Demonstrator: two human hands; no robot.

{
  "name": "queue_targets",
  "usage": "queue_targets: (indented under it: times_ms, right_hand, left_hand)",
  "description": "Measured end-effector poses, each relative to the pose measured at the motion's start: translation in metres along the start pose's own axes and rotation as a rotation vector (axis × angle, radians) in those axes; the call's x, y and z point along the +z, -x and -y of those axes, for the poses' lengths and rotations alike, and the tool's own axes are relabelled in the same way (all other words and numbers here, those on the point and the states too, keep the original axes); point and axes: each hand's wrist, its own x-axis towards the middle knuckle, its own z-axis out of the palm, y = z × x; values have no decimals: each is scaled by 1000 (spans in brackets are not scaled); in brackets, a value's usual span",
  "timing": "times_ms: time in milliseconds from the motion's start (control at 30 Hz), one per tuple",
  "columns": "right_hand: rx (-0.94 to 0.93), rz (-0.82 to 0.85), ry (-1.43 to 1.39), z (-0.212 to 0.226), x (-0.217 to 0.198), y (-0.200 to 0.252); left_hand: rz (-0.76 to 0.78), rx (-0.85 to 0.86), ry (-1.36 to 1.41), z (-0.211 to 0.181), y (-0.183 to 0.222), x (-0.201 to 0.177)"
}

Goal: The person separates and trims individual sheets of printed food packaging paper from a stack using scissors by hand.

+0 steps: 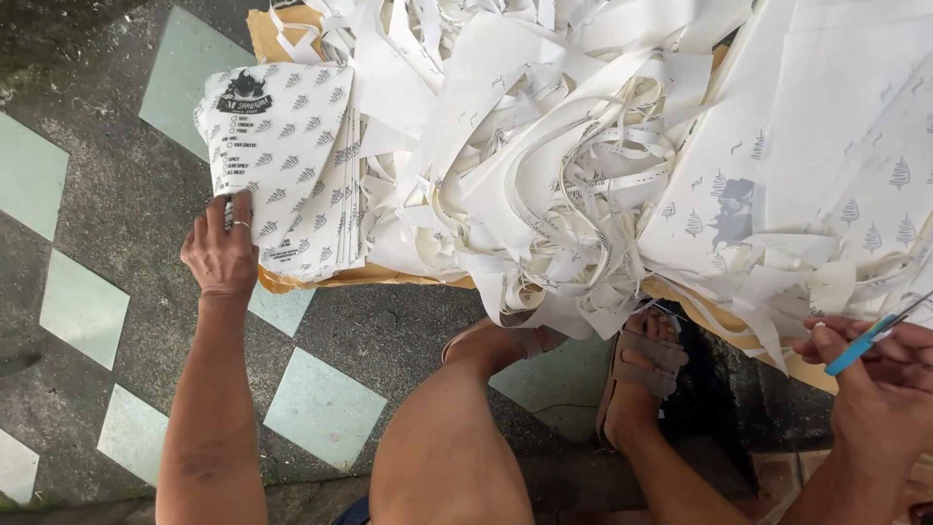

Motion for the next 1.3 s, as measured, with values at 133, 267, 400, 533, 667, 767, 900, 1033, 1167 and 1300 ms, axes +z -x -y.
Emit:
queue_targets:
  times_ms: [133,267,400,533,667,767,900,1033,1167,1300]
  right_hand:
    - [-18,63,-62,0,2,-4]
    - [4,-8,-150,-16,3,-4]
    - [59,209,-134,32,4,-2]
    - [46,-12,-321,42,-7,-6]
    - [-37,-225,-285,46,-15,-30]
    - [-58,-213,-86,38,-7,-38]
    - [-80,-249,170,21,9,-42]
    - [-28,-214,189,40,26,-42]
    - [85,-137,68,37,37,-38]
    - [125,-82,-339,3,49,-38]
  left_hand:
    - [69,45,37,-10,21,-7]
    - [370,37,70,-21,61,-4]
    - [617,29,172,-33,63,5]
    - [478,129,300,-28,28,-30]
    - [363,143,459,-17,12,-31]
    - [244,131,576,-30,-8,-7]
    - [-51,161,1187,-126,-130,-43]
    - [36,91,1639,-271,-240,-189]
    - [481,218,1747,-355,-287,-277]
    - [604,201,1575,-406,-288,-296]
